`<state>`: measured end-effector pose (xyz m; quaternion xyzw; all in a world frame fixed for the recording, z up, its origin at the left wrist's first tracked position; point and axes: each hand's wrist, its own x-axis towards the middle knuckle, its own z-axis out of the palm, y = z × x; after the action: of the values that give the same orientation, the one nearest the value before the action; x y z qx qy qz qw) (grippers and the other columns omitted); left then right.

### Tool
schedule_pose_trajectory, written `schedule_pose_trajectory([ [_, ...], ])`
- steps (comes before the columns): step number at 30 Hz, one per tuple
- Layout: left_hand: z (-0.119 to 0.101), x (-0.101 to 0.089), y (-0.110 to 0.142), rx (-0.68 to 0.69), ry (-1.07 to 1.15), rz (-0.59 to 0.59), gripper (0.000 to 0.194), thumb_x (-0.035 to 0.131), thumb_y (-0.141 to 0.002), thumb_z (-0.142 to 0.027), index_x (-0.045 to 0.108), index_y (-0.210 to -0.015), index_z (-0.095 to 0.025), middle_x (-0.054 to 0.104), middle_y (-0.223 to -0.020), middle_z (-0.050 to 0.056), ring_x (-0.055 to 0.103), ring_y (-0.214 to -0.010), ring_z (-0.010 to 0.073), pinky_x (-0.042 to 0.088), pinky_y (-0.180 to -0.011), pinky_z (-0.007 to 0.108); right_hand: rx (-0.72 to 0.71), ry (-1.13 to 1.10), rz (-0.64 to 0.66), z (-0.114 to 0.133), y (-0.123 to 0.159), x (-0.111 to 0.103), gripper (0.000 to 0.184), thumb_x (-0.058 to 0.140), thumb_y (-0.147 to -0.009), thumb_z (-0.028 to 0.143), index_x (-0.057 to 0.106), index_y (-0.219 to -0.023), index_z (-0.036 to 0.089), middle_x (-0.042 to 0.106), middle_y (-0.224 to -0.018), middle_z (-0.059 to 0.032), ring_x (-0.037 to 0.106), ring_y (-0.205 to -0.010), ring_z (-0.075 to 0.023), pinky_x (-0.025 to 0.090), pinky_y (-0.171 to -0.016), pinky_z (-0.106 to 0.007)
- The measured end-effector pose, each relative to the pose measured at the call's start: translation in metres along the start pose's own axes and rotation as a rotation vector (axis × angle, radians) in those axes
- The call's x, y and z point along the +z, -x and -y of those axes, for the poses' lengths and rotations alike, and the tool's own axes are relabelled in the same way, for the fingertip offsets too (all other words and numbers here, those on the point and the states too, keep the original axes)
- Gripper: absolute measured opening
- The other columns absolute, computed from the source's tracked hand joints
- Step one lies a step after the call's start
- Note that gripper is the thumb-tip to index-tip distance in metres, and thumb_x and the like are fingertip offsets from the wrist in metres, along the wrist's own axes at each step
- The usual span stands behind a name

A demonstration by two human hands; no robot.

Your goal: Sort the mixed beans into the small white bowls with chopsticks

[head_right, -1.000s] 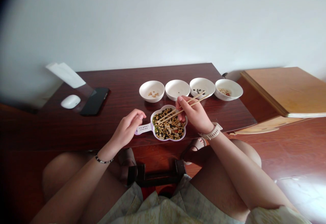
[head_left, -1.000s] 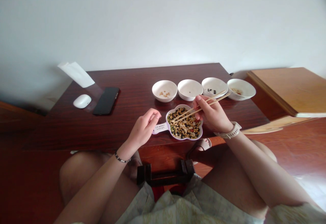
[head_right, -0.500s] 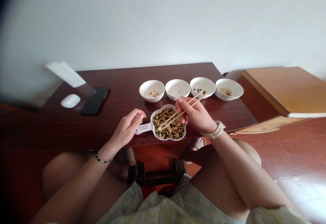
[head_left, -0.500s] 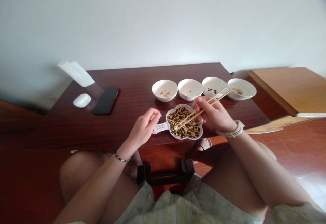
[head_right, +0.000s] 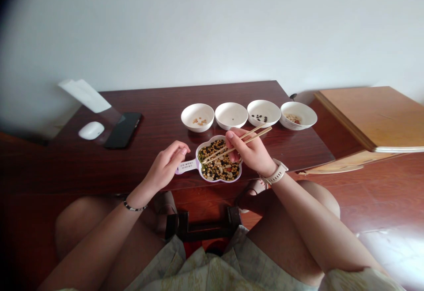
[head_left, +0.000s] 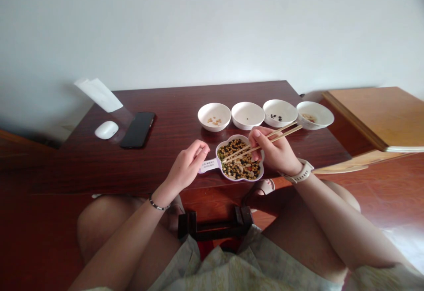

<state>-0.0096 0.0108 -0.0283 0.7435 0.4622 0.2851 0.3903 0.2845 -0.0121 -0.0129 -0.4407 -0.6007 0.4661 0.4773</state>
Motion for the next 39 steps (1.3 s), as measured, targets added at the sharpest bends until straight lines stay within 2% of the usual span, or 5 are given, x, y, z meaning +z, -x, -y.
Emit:
schedule_pose_trajectory([
  [11, 0.002, 0.001, 0.001, -0.007, 0.013, -0.004, 0.034, 0.048, -0.114, -0.050, 0.066, -0.111, -0.021, 0.052, -0.072, -0.005, 0.049, -0.062, 0.0127, 0.037, -0.060, 0.026, -0.087, 0.040, -0.105, 0.010, 0.006, 0.007, 0.051, 0.061, -0.106, 0.068, 0.063, -0.080, 0.025, 0.062, -0.061, -0.0041, 0.056, -0.052, -0.0175, 0.043, -0.052, -0.034],
  [19, 0.002, 0.001, 0.001, -0.018, 0.022, 0.006, 0.034, 0.048, -0.114, -0.052, 0.065, -0.111, -0.022, 0.051, -0.072, -0.005, 0.050, -0.063, 0.0135, 0.037, -0.060, 0.025, -0.182, -0.007, -0.308, 0.018, 0.004, -0.013, 0.049, 0.064, -0.106, 0.063, 0.061, -0.077, 0.024, 0.057, -0.064, -0.0032, 0.053, -0.049, -0.0148, 0.037, -0.045, -0.033],
  [27, 0.001, 0.000, 0.000, 0.007, -0.007, 0.001, 0.034, 0.048, -0.114, -0.050, 0.065, -0.109, -0.021, 0.052, -0.071, -0.005, 0.050, -0.061, 0.0127, 0.037, -0.060, 0.025, -0.446, -0.037, -0.803, 0.018, -0.012, -0.103, 0.043, 0.075, -0.103, 0.045, 0.062, -0.071, 0.018, 0.058, -0.066, -0.0017, 0.056, -0.046, -0.0084, 0.027, -0.042, -0.031],
  [32, 0.003, 0.001, 0.000, 0.010, -0.020, 0.005, 0.035, 0.048, -0.114, -0.051, 0.065, -0.110, -0.022, 0.055, -0.073, -0.004, 0.052, -0.062, 0.0130, 0.037, -0.060, 0.025, -0.418, -0.115, -1.133, -0.004, -0.007, -0.174, 0.045, 0.050, -0.115, 0.029, 0.054, -0.071, 0.019, 0.053, -0.066, 0.0041, 0.047, -0.041, -0.0054, 0.028, -0.040, -0.027],
  [39, 0.005, 0.001, 0.000, 0.016, -0.018, 0.004, 0.036, 0.047, -0.114, -0.053, 0.065, -0.111, -0.022, 0.053, -0.074, -0.005, 0.050, -0.064, 0.0134, 0.036, -0.062, 0.026, -0.380, -0.023, -1.297, -0.025, 0.013, -0.207, 0.046, 0.041, -0.118, 0.030, 0.052, -0.074, 0.022, 0.046, -0.062, 0.0055, 0.044, -0.040, -0.0073, 0.028, -0.037, -0.025],
])
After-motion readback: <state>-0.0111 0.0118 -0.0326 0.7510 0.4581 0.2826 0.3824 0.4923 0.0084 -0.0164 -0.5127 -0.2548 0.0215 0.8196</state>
